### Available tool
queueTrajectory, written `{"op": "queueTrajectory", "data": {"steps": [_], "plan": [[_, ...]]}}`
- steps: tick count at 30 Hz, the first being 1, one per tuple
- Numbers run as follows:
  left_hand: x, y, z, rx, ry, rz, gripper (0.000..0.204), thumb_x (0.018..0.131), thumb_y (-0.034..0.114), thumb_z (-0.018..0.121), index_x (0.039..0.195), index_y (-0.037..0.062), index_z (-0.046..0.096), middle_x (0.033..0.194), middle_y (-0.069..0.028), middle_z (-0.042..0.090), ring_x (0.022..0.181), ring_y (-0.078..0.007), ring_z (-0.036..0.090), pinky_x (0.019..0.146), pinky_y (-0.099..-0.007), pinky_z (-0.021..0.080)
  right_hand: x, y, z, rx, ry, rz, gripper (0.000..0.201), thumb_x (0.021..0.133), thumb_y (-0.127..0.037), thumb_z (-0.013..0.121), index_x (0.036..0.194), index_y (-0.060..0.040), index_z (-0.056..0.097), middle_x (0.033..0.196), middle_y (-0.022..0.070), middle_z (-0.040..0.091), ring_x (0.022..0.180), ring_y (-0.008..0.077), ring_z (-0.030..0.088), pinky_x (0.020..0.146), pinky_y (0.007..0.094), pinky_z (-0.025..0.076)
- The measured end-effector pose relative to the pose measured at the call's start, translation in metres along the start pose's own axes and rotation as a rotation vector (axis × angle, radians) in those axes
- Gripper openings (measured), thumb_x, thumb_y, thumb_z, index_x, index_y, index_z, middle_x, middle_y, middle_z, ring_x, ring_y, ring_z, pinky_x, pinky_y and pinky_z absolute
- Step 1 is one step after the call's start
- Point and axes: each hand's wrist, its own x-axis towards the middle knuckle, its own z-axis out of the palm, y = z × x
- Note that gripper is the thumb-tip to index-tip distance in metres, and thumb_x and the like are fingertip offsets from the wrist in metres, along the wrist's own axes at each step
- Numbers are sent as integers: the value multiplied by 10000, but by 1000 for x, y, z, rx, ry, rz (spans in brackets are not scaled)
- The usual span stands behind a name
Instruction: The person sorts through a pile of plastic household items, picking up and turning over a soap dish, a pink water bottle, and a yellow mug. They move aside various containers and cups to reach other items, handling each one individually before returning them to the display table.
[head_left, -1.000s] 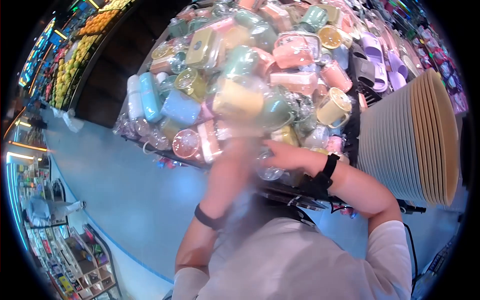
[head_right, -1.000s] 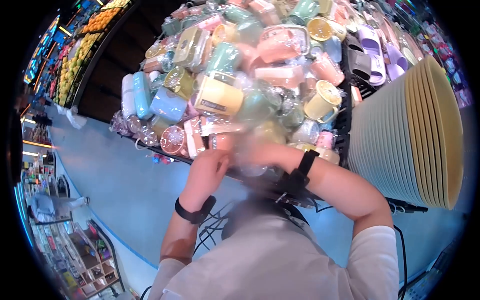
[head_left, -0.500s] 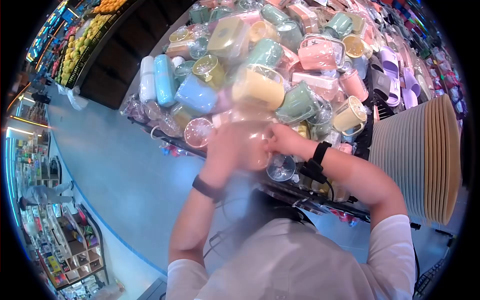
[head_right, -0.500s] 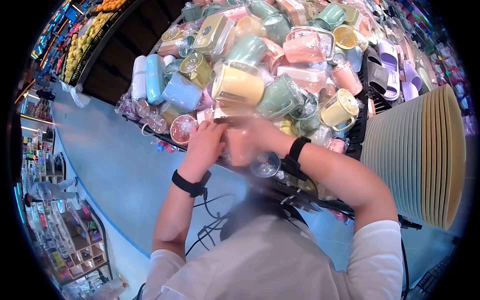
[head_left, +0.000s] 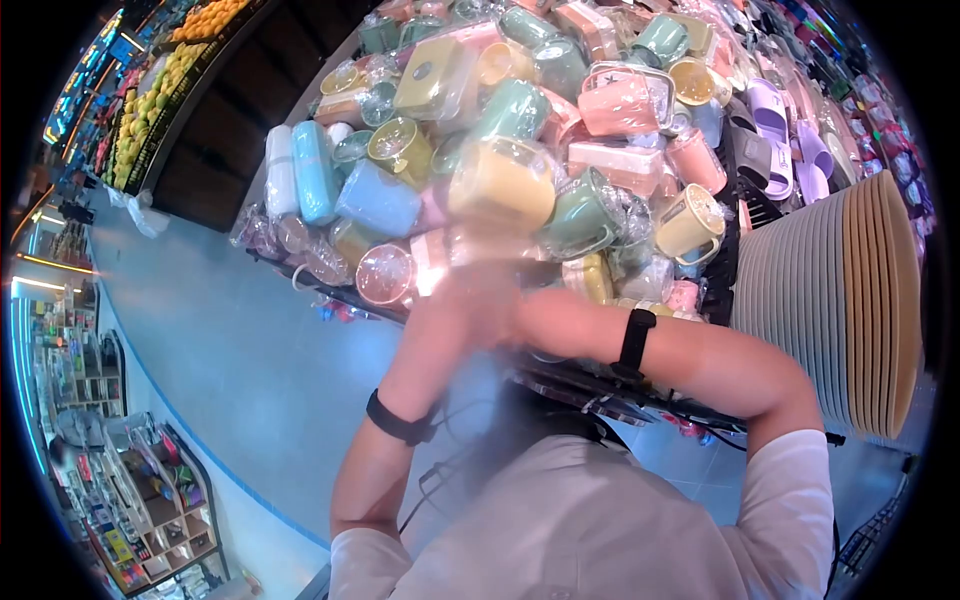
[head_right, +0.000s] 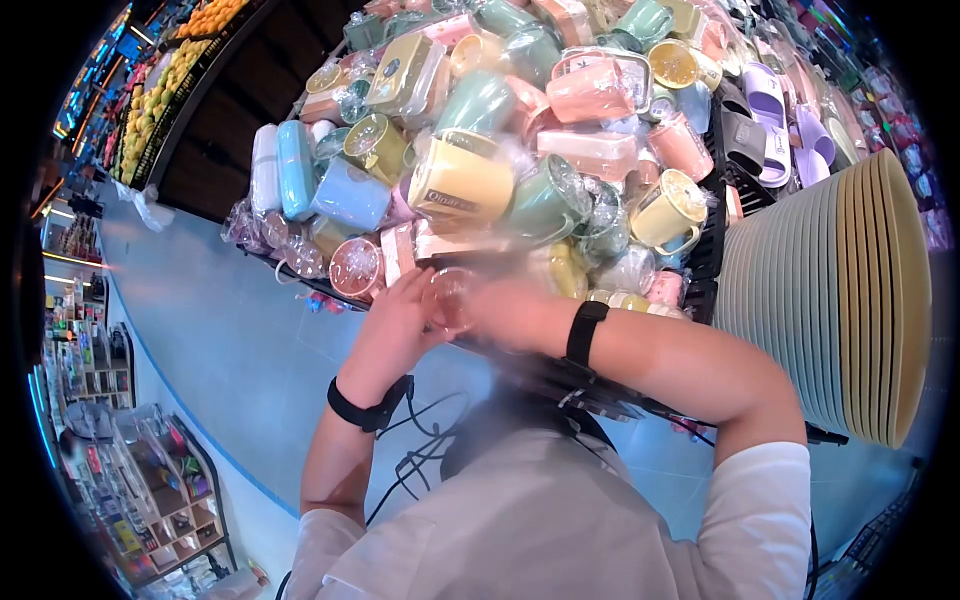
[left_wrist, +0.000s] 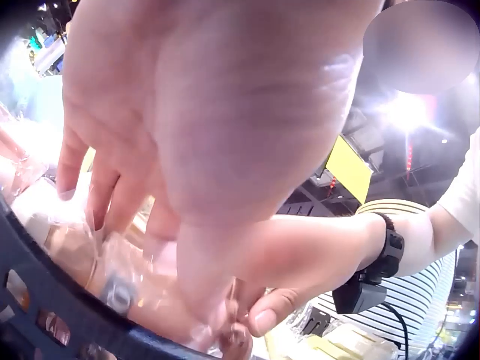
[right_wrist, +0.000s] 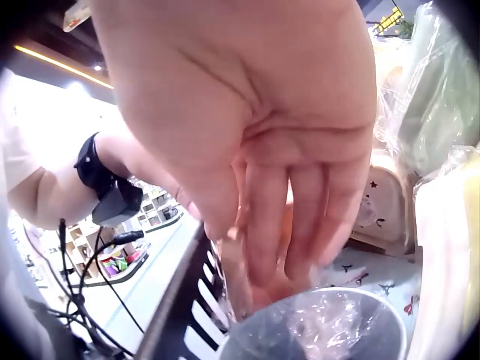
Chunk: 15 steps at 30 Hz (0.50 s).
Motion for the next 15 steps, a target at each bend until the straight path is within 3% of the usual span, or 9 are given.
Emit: {"op": "queueTrajectory", "data": {"steps": [1,4,6,7,10,12,15], "plan": [[-5,-2,2,64,-5,27,566,687,169,804,1213,77,617,1349,-164,545,1273,-337,482,1004,-423,409,-2,3,5,-45,-29,-48,286,936,-228,541,1192,-133,627,1013,173,671,851,293,674,715,396,544],[-11,-3,4,158,-5,93,521,710,187,793,1188,60,629,1367,-191,531,1277,-347,483,1003,-428,407,-10,14,15,230,-17,-147,327,960,-288,528,1233,-122,599,1131,180,639,896,319,669,743,417,543],[-10,-3,0,92,15,122,449,722,195,785,1127,55,652,1358,-195,535,1252,-346,503,998,-434,407,-14,18,5,229,105,-191,326,897,-237,591,1191,-97,596,979,190,662,848,371,650,735,458,521],[-7,1,-2,41,32,58,398,724,191,783,1079,62,659,1355,-191,539,1239,-345,511,995,-435,408,-15,18,-3,230,165,-213,331,866,-212,623,1170,-84,595,903,194,674,824,398,640,731,479,509],[-2,11,6,-89,62,-86,280,723,180,779,963,83,670,1333,-177,557,1194,-338,536,979,-436,412,-19,4,-34,59,283,-36,434,851,-207,648,1229,-43,513,905,186,677,824,406,638,728,470,512],[2,9,12,-99,79,-91,258,713,172,778,934,97,669,1300,-165,579,1163,-331,552,960,-435,420,-2,21,-18,130,303,57,501,809,-168,695,1234,-11,482,876,195,672,819,396,646,719,455,515],[6,19,5,-10,62,-96,261,692,165,781,926,110,678,1253,-143,605,1127,-317,566,933,-432,427,7,26,-17,269,247,20,520,767,-111,726,1229,-6,511,894,210,658,812,335,662,721,418,526]]}}
